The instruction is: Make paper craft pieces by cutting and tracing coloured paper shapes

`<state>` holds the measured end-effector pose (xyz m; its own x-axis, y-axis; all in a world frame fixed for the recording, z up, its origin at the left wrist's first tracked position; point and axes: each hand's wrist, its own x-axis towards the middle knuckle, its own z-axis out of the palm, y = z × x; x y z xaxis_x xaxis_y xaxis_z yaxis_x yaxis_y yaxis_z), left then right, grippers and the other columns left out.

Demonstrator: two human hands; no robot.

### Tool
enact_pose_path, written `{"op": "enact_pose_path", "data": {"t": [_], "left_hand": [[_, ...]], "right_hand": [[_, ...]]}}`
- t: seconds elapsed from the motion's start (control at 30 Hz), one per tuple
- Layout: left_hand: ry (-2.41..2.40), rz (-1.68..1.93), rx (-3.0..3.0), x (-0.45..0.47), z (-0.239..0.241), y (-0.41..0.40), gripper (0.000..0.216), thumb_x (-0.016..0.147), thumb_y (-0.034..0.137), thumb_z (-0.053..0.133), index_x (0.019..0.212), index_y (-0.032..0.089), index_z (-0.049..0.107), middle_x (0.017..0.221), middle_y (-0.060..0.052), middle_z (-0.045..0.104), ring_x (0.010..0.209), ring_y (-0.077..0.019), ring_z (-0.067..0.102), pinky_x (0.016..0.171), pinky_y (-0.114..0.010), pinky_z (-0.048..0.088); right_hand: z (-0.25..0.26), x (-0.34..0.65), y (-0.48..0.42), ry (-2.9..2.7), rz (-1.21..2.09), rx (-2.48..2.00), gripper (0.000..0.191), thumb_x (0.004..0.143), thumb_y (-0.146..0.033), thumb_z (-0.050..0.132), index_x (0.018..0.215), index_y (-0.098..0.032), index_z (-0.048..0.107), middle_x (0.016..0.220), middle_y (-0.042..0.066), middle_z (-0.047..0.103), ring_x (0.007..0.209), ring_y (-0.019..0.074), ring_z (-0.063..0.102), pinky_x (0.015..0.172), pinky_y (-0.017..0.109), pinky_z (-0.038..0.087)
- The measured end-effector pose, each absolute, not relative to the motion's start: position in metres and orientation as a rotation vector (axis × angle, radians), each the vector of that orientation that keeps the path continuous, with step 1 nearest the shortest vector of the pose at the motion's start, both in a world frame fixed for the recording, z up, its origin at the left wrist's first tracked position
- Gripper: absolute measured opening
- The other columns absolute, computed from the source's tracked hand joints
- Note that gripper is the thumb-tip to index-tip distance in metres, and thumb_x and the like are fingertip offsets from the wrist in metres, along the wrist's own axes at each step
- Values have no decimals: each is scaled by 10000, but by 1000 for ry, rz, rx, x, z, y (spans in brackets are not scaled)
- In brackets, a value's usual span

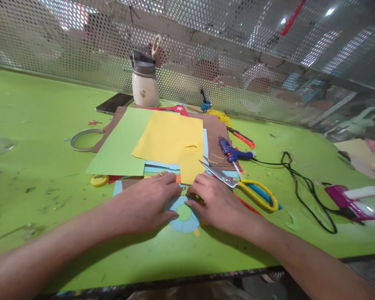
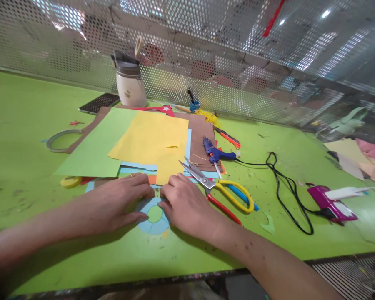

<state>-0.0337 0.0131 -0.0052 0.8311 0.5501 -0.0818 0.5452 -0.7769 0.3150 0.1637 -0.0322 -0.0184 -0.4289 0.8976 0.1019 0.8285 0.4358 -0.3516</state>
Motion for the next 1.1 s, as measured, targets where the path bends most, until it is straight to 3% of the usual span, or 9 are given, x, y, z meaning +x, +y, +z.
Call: {"op": "enact_pose_path", "data": {"t": [0.17,0.37,0.87,1.1], "left_hand": [[855,11,2682,-33,-2,11,125,814,240,626,917,170,614,943,-68,579,813,-228,562,679,-335,422],[860,35,2673,-34,-3,13,131,814,255,626,923,185,614,940,-70,578,824,-237,563,678,-337,430],[829,32,2695,-35,-10,15,148,812,276,624,915,170,611,959,-78,586,811,-235,570,671,-341,444],[829,24,2682,-33,-10,17,158,805,266,633,924,165,610,978,-86,588,829,-240,573,686,-349,455]], "right_hand": [[-15,175,-30,-2334,420,-1516,63,856,-89,635,831,-127,679,859,66,623,874,205,563,754,317,434],[-6,191,-25,-2232,450,-1565,145,874,-76,600,770,-131,685,786,42,624,778,171,576,694,289,436],[-11,177,-27,-2369,542,-1561,7,833,-147,673,826,-144,674,837,48,633,839,194,573,710,308,405],[-13,171,-27,-2387,565,-1590,59,817,-147,687,815,-154,628,827,33,613,820,182,552,689,291,403]]}}
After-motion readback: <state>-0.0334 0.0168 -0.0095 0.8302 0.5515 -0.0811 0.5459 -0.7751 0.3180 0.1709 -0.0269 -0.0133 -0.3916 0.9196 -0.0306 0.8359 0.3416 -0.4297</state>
